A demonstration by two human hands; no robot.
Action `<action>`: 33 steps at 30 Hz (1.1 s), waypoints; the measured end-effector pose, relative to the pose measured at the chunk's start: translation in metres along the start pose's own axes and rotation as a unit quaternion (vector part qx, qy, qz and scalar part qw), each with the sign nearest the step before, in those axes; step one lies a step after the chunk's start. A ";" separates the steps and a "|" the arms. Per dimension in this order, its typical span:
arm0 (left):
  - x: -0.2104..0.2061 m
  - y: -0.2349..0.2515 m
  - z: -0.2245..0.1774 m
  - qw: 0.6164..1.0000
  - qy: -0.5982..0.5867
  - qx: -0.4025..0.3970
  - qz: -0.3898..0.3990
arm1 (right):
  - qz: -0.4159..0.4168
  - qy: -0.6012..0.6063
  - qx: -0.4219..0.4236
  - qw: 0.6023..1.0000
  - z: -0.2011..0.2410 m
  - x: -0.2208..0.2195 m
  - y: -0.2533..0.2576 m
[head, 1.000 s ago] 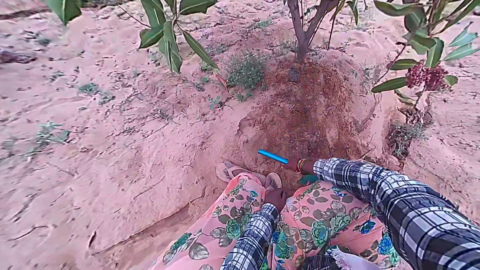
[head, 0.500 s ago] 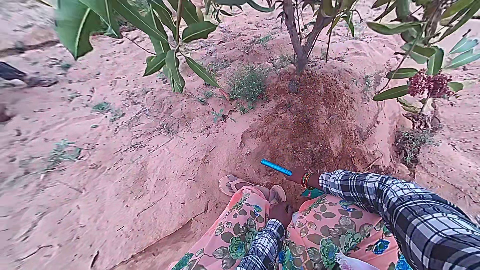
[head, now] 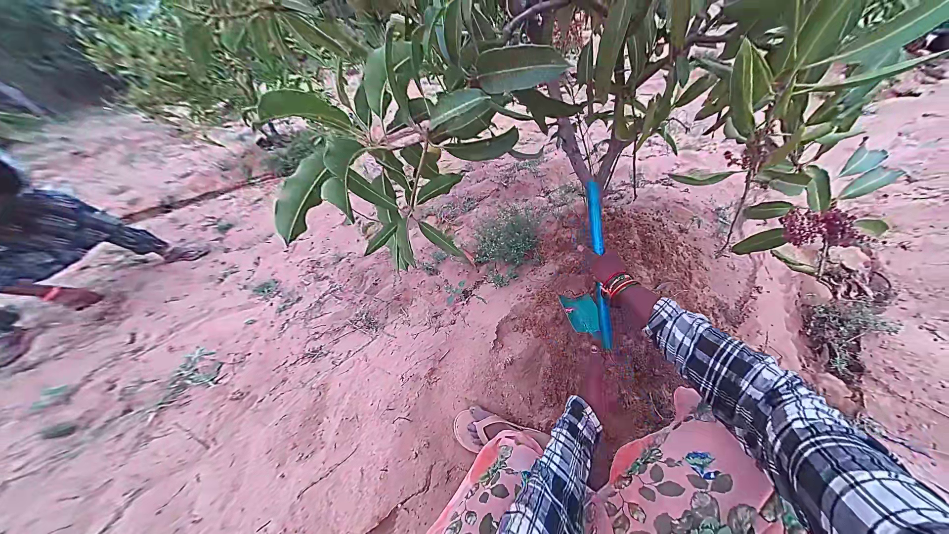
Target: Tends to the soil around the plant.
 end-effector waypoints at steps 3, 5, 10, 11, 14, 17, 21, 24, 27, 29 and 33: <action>-0.036 0.010 -0.070 0.977 -0.215 -0.009 0.004 | -0.023 0.036 0.007 0.999 0.012 0.005 0.017; -0.044 0.007 -0.067 0.953 -0.296 0.039 -0.052 | 0.014 0.046 -0.022 0.999 -0.003 0.000 0.003; -0.021 -0.011 0.050 0.956 -0.254 0.140 -0.047 | 0.165 0.087 -0.109 0.976 -0.091 -0.019 -0.053; -0.014 -0.020 0.073 0.955 -0.248 0.158 -0.034 | 0.192 0.093 -0.132 0.968 -0.113 -0.025 -0.065; 0.007 -0.045 0.124 0.959 -0.188 0.213 0.005 | 0.246 0.051 -0.181 0.951 -0.163 -0.042 -0.091; 0.013 -0.071 0.123 0.966 -0.089 0.242 -0.030 | 0.276 -0.035 -0.194 0.941 -0.173 -0.049 -0.109; 0.029 -0.078 0.107 0.886 0.396 0.238 0.044 | 0.299 -0.097 -0.200 0.928 -0.180 -0.046 -0.109; 0.028 -0.069 0.098 0.733 0.643 0.171 0.141 | 0.314 -0.132 -0.203 0.918 -0.193 -0.040 -0.111; 0.015 -0.069 0.096 0.788 0.584 0.196 0.017 | 0.316 -0.141 -0.205 0.916 -0.198 -0.037 -0.106; -0.005 -0.072 0.087 0.772 0.600 0.209 -0.005 | 0.321 -0.147 -0.202 0.913 -0.199 -0.035 -0.102; -0.016 -0.071 0.088 0.769 0.599 0.225 -0.004 | 0.314 -0.153 -0.201 0.915 -0.215 -0.043 -0.090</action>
Point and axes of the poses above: each hand's wrist, its own y-axis towards the middle knuckle, its own x-axis out of the back of the hand, z = x × y, the point moved 3 cm from there along y, towards the middle knuckle, and after that the axes turned 8 degrees about y, right-handed, at the moved point
